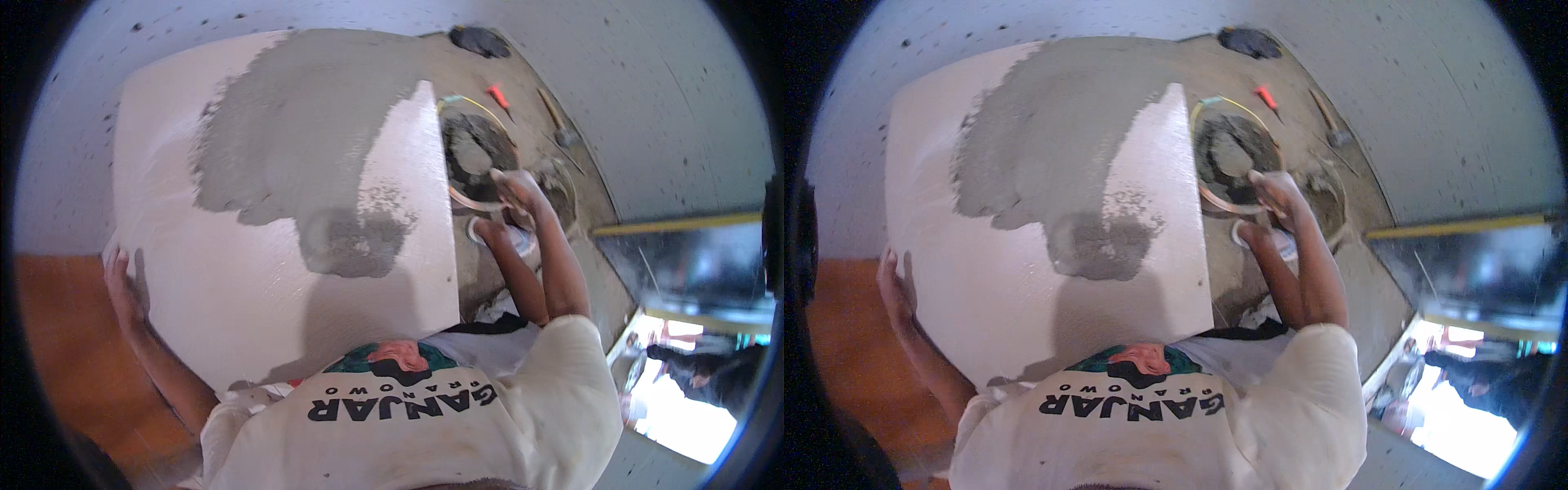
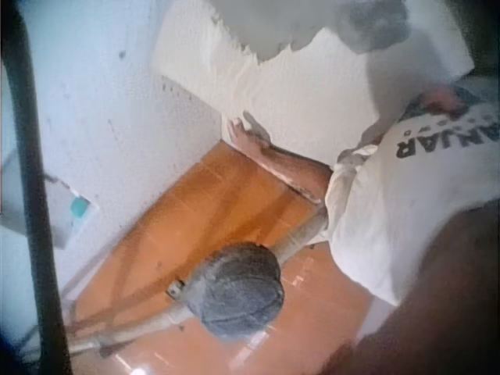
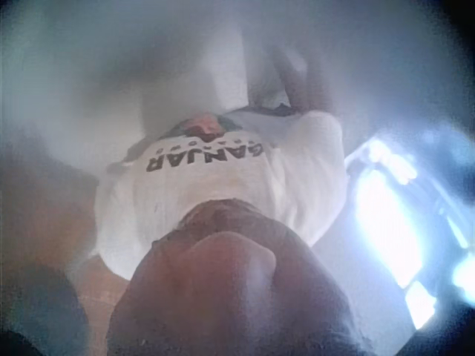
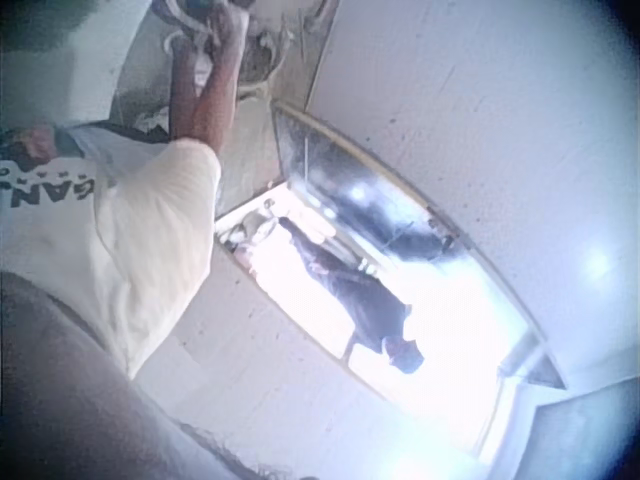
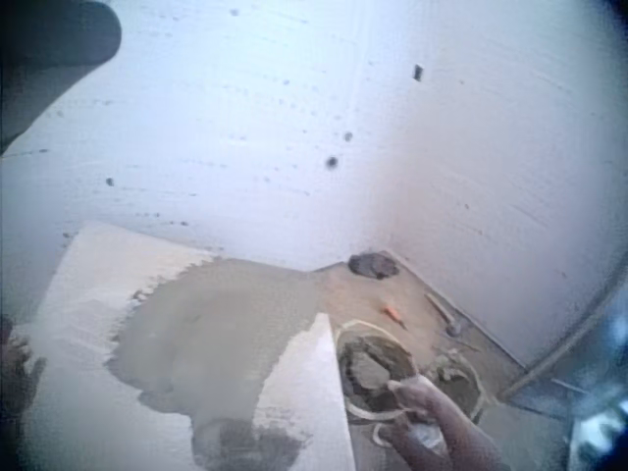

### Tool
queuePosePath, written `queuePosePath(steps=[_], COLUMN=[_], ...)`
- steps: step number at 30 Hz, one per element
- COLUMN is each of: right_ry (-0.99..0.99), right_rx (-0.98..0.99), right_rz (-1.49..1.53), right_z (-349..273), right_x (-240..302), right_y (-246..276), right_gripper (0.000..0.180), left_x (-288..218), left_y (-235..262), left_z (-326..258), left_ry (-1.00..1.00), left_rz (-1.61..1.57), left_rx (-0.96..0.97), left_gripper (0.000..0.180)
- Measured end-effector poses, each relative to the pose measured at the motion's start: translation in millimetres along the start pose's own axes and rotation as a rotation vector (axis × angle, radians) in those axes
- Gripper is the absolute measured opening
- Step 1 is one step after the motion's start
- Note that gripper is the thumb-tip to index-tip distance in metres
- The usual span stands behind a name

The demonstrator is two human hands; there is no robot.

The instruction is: The person spreads cement on the floor using a trowel and a wooden float, then applies cement to the back of a large white tile. They position the tile onto the prepared floor area and press it down to secure it.

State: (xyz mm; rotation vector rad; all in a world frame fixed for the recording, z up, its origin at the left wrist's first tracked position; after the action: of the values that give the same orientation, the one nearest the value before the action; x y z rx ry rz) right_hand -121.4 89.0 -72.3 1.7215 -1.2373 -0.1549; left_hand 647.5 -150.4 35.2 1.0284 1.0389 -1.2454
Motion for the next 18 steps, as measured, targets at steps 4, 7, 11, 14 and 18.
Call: queuePosePath(steps=[4,7,11,14,18], right_ry=[-0.09,0.025,0.271,0.665,1.002], right_rx=[-0.04,-0.118,-0.204,-0.398,-0.385], right_rz=[0.375,0.443,0.329,0.269,0.204], right_z=[-40,-79,-132,-175,-207], right_x=[6,42,131,204,286], right_y=[19,40,45,31,-17], right_gripper=[0.038,0.026,0.022,0.025,0.037], left_x=[5,-31,-32,-59,-50], left_y=[18,-23,-21,-48,-37], left_z=[5,-4,-8,-9,-1], left_ry=[-0.055,0.023,-0.037,-0.055,-0.057], left_rz=[0.375,0.573,0.493,0.461,0.415], left_rx=[0.023,0.01,-0.002,0.075,0.087], left_gripper=[0.062,0.066,0.064,0.061,0.058])
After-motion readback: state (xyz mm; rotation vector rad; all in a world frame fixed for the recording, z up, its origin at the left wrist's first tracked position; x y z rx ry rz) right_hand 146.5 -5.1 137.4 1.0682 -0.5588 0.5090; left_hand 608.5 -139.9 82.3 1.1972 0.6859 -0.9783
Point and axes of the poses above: each hand's wrist, its own z-axis towards the middle knuckle, its own y-axis out of the back of the hand, x = y × z, the point moved 4 cm from there along z, towards the middle knuckle, and after that the axes turned 12 degrees about -y, right-handed, at the moved point
